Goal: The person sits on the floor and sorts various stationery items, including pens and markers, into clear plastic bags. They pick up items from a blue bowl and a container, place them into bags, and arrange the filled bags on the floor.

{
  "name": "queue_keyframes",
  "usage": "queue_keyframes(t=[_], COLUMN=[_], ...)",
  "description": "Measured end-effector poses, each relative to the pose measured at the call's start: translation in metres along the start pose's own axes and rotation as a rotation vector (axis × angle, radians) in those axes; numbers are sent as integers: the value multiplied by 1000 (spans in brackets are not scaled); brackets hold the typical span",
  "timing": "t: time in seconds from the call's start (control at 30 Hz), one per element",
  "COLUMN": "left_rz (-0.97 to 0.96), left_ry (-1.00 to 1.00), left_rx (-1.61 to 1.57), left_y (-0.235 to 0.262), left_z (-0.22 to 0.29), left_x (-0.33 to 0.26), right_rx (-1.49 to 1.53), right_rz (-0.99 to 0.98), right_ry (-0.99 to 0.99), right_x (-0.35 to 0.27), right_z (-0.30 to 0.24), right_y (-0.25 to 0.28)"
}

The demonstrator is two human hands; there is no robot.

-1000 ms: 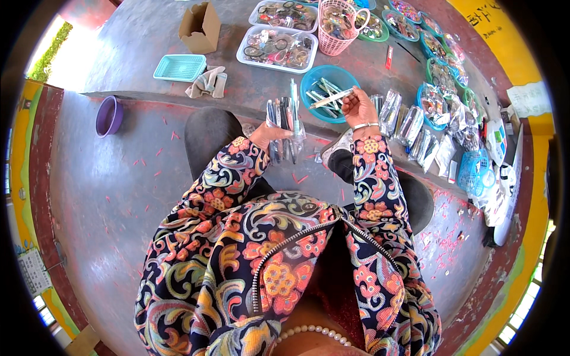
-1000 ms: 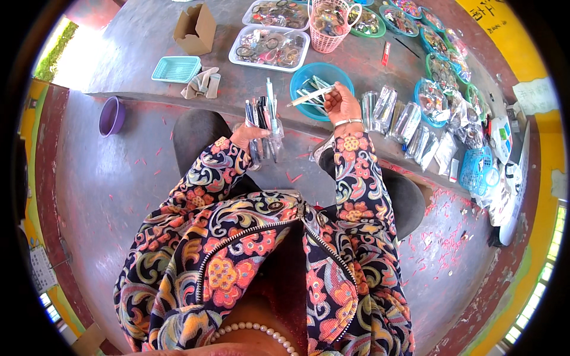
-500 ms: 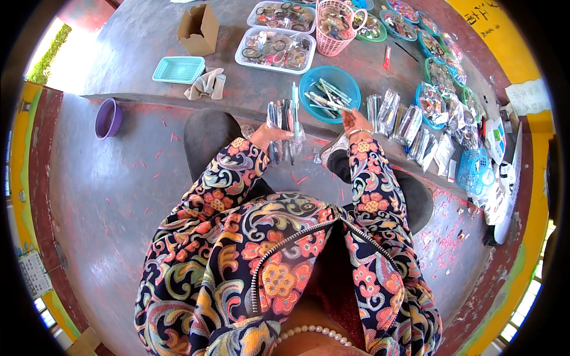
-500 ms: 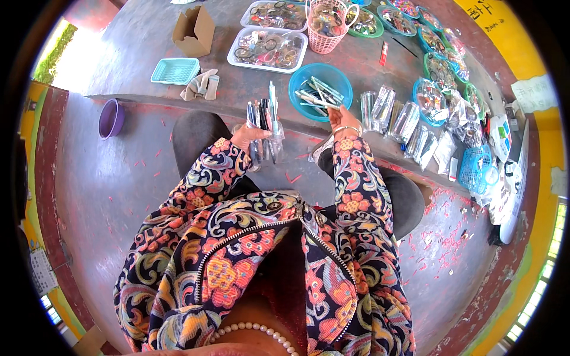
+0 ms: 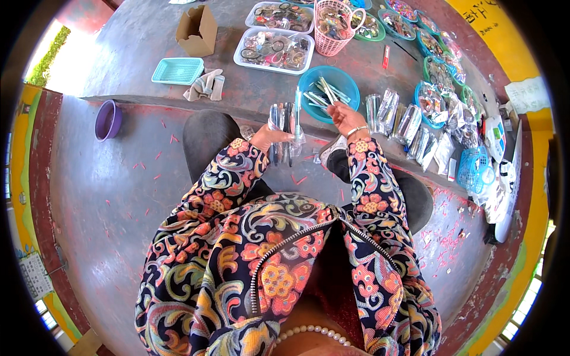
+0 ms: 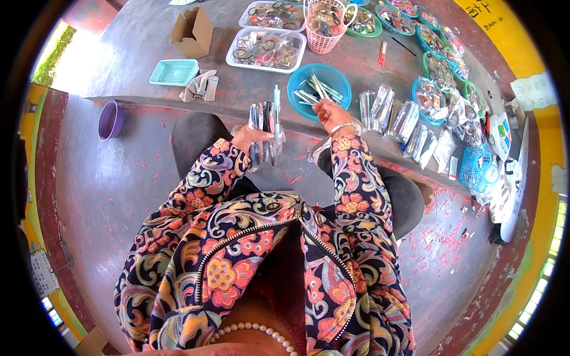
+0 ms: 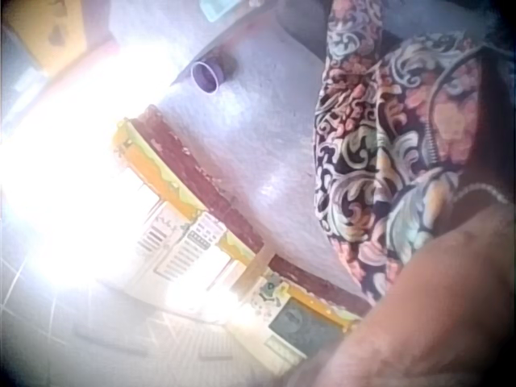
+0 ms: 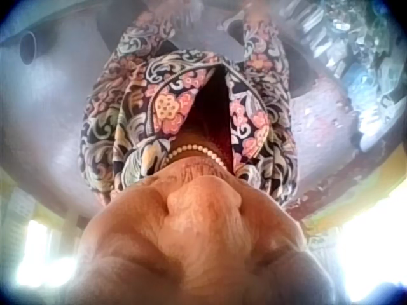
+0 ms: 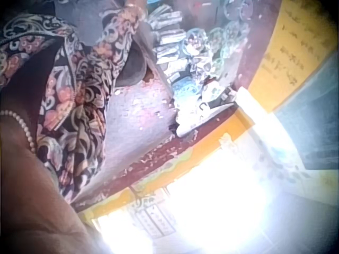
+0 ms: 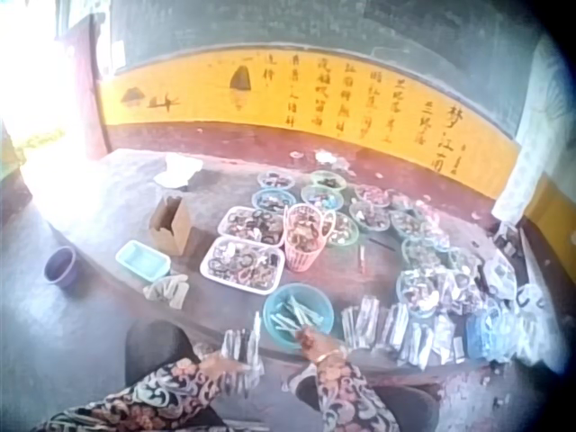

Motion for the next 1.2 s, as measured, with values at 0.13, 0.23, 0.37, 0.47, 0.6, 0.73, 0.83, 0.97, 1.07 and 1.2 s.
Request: queue_keyframes(t=[0.13, 0.23, 0.37, 0.47, 0.6, 0.73, 0.83, 0.97, 1.07, 1.2], left_rz=[8, 30, 13, -19, -45, -53, -15, 6, 17, 12], left_ry=[41, 14, -3, 2, 26, -15, 51, 37, 46, 51], left_rx=[44, 97, 151, 178, 208, 172, 116, 42, 31, 29], left_y=[-3, -9, -10, -9, -9, -9, -13, -12, -11, -10], left_z=[3, 4, 4, 4, 3, 3, 7, 7, 6, 5], left_x=[-2, -3, -1, 0, 0, 0, -6, -8, -7, -6], right_rx=[-266, -519, -711, -758, -624, -328, -106, 19, 55, 87], right_rz=[-166, -221, -245, -251, -180, -107, -47, 34, 66, 36], right_ry=[21, 68, 154, 191, 212, 241, 259, 284, 215, 205], right_x=[-52, -66, -73, -71, -69, -62, -58, -50, -46, -40], right_z=[-30, -32, -24, -22, -25, -40, -51, -53, -51, -48], right_y=[-76, -104, -119, -118, -113, -102, -86, -68, -60, -50])
Point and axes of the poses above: each hand's wrist, its own x-axis towards the middle knuckle, its own y-axis out of the back of the hand, z = x × y, the point moved 2 cm from there along x, towards the middle knuckle, and after that the axes turned 3 degrees about z, right-handed, at the moved point
